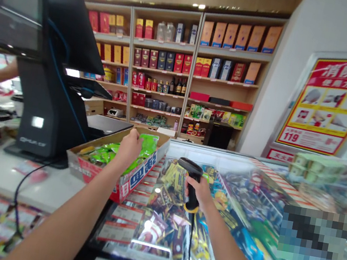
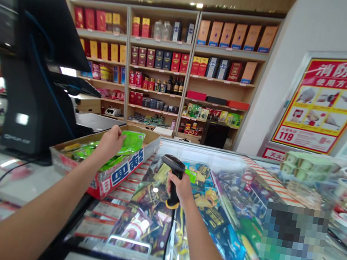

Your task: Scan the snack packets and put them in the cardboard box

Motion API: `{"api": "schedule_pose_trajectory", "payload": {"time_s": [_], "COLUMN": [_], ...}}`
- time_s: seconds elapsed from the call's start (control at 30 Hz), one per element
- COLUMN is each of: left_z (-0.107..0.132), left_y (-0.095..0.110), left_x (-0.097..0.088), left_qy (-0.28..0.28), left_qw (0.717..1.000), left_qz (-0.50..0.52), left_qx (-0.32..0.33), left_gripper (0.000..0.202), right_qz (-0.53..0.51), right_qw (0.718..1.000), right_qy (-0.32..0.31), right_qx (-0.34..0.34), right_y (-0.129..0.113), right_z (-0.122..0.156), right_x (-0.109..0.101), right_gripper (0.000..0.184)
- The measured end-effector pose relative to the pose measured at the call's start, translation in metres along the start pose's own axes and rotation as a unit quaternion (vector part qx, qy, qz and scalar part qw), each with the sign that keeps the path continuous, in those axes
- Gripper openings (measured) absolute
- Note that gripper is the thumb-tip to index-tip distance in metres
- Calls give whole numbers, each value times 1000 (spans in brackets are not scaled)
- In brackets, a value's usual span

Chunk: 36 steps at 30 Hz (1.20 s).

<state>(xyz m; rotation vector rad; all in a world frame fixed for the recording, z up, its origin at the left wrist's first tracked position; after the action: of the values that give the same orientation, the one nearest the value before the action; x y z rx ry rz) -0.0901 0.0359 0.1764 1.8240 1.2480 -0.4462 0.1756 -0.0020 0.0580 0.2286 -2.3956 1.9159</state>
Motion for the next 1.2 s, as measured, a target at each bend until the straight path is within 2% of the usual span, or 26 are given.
{"api": "schedule_pose_trajectory", "payload": {"time_s": [0.07,0.13,0.2,0.3,0.4,0.57,0.87,1.2], "left_z": [11,24,35,45,49,51,54,56], "left_y": [13,25,30,27,20,17,17,16], "left_x": [1,14,36,71,91,91,93,95], "left_qy": [48,62,52,15,-12,-19,-24,-10], "left_qw": [995,987,980,978,978,983,985,979], "left_qz": [82,149,189,206,209,182,171,204], "left_qx": [9,21,25,13,10,1,2,-4], "left_gripper": [3,8,13,19,18,12,11,15], "right_qz": [-21,-46,-65,-53,19,88,98,59], "right_qw": [1000,998,996,996,1000,996,995,998], "right_qy": [9,25,38,38,10,-7,-22,2], "right_qx": [-16,-34,-52,-56,-19,-2,10,25], "right_y": [-4,-10,-16,-21,-21,-19,-16,-17], "right_z": [1,2,3,5,6,5,6,6], "right_x": [-4,-8,-11,-14,-11,-4,0,-3], "right_gripper": [26,28,29,27,23,22,29,25]}}
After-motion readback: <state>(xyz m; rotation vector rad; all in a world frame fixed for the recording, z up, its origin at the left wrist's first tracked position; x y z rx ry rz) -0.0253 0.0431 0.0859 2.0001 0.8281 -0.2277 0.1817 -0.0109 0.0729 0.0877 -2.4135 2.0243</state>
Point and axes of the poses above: each hand's wrist, its own z-axis away from the middle knuckle, its own x-axis out of the palm, y = z × x, the point moved 5 cm from there along -z, towards the middle knuckle, and after that the axes turned 3 degrees about -y, right-handed, at the moved point
